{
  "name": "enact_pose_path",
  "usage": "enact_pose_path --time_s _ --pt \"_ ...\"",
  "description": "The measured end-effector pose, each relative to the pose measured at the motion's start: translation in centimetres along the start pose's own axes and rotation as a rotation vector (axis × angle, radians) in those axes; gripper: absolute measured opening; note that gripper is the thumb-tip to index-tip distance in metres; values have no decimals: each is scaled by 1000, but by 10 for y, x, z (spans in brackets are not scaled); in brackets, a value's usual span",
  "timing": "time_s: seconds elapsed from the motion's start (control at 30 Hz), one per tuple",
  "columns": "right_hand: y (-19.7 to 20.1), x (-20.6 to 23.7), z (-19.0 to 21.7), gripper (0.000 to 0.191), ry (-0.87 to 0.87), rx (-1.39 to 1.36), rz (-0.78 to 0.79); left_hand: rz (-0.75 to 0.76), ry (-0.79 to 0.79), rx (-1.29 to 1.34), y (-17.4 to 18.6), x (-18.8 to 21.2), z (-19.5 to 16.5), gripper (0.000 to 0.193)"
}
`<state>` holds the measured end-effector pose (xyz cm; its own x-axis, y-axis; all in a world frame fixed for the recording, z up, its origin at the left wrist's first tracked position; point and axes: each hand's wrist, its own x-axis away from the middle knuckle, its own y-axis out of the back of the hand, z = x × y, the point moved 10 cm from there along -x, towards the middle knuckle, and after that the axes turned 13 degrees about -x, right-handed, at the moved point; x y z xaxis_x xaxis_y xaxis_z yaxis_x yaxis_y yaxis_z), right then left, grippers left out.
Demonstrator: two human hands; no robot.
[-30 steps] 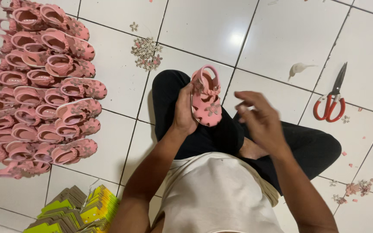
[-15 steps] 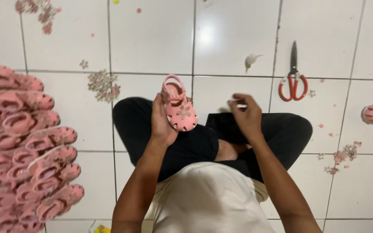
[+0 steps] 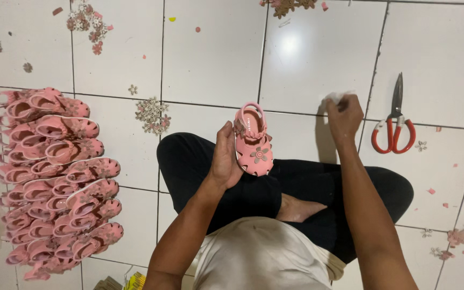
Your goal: The person sits on the floor and decorates pink slippers by applying glue and attaching flower-shaped embellishments. They handle each slipper one at a time, applying adhesive to specific areas and pressing the decorations into place before setting the finished slipper aside.
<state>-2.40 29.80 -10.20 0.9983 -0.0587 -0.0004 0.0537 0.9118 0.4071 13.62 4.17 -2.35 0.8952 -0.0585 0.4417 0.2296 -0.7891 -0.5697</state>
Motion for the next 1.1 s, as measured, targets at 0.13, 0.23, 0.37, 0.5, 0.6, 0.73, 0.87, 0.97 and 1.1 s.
enact_pose_path --time_s 0.13,0.23,0.37,0.5,0.6,0.73,0.87,0.97,1.1 --pt "4 50 11 20 -93 -264 131 36 -22 27 -5 -4 -2 60" --pt "17 97 29 18 -141 -360 138 -18 6 -43 -3 1 6 58" --pt "7 154 66 18 -255 -676 277 41 -13 -37 -9 15 11 62" --pt "-3 181 128 20 -165 -803 447 44 2 -5 -10 30 22 66" --pt "-7 197 161 19 -145 -843 520 42 0 9 -8 37 28 63" --pt "0 212 188 20 -49 -797 555 21 4 63 1 37 32 60" --pt "23 213 179 21 -82 -748 419 53 -43 48 5 35 26 59" --pt "41 217 166 21 -110 -680 343 36 -78 65 10 28 22 57" --pt "57 222 150 20 -144 -663 279 33 -83 44 12 24 24 58"
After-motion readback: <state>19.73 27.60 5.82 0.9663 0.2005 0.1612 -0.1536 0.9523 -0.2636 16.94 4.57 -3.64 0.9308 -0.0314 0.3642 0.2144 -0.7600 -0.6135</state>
